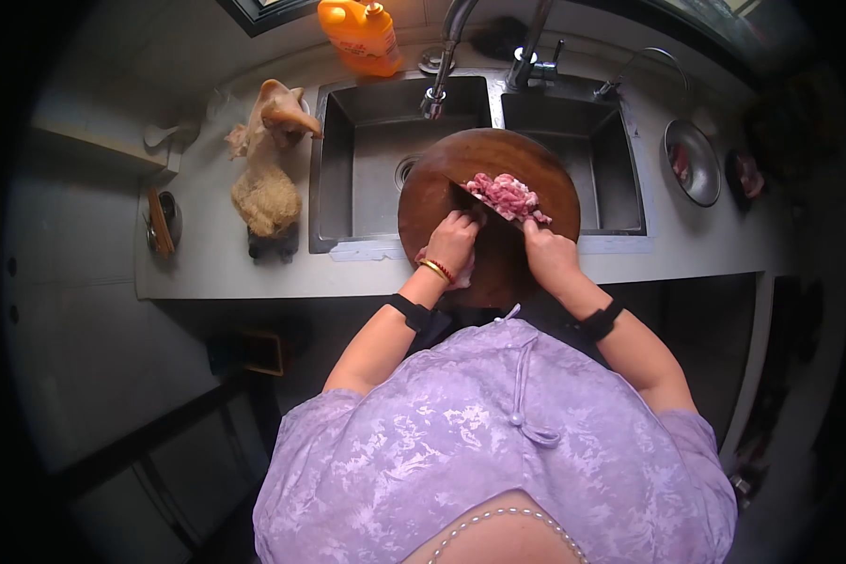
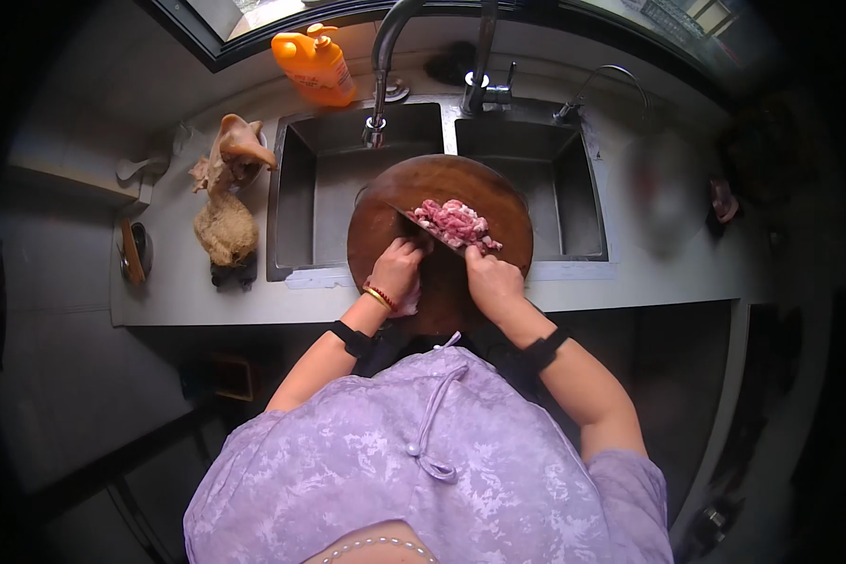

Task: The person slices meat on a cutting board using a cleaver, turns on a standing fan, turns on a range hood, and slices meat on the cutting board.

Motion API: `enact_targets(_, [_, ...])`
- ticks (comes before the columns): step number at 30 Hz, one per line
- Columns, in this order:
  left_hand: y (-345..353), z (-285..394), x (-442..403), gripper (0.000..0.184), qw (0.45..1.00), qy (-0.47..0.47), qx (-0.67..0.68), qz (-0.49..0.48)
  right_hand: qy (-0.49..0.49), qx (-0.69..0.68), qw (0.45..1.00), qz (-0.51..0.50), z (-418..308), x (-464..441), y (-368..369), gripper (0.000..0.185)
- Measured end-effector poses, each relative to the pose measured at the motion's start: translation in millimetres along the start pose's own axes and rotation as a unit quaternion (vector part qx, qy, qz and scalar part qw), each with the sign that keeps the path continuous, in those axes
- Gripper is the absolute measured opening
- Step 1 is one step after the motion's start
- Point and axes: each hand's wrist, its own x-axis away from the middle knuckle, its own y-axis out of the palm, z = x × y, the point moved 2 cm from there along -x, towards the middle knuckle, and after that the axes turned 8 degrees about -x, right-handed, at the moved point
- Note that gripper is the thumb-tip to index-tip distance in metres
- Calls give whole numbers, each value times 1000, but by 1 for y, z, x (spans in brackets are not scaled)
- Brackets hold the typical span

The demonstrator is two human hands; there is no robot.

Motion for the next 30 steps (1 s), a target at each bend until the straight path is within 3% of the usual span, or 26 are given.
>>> enact_targets(6, [-9, -1, 2, 50, 1000, 22, -15, -10, 19, -27, 999, -32, 22, 25, -13, 9])
enact_targets(13, [4, -4, 3, 40, 1000, 6, 1, 9, -1, -13, 999, -50, 10, 37, -23, 8])
enact_targets(15, [8, -6, 4, 36, 998, -27, -20, -56, -1, -19, 999, -32, 1, 21, -7, 8])
enact_targets(18, [10, -5, 2, 29, 995, -13, -61, -77, -25, -26, 999, 2, -11, -1, 0, 8])
enact_targets(22, [0, -3, 3, 38, 999, 14, -30, 7, -5, -40, 999, -17, 8, 8, -3, 8])
enact_targets(25, [-7, 2, 3, 40, 999, 5, -33, 18, -2, -42, 999, -34, 20, 29, -22, 8])
enact_targets(30, [5, -6, 2, 41, 999, -23, -16, -42, -26, -3, 999, -47, 8, 32, -21, 8])
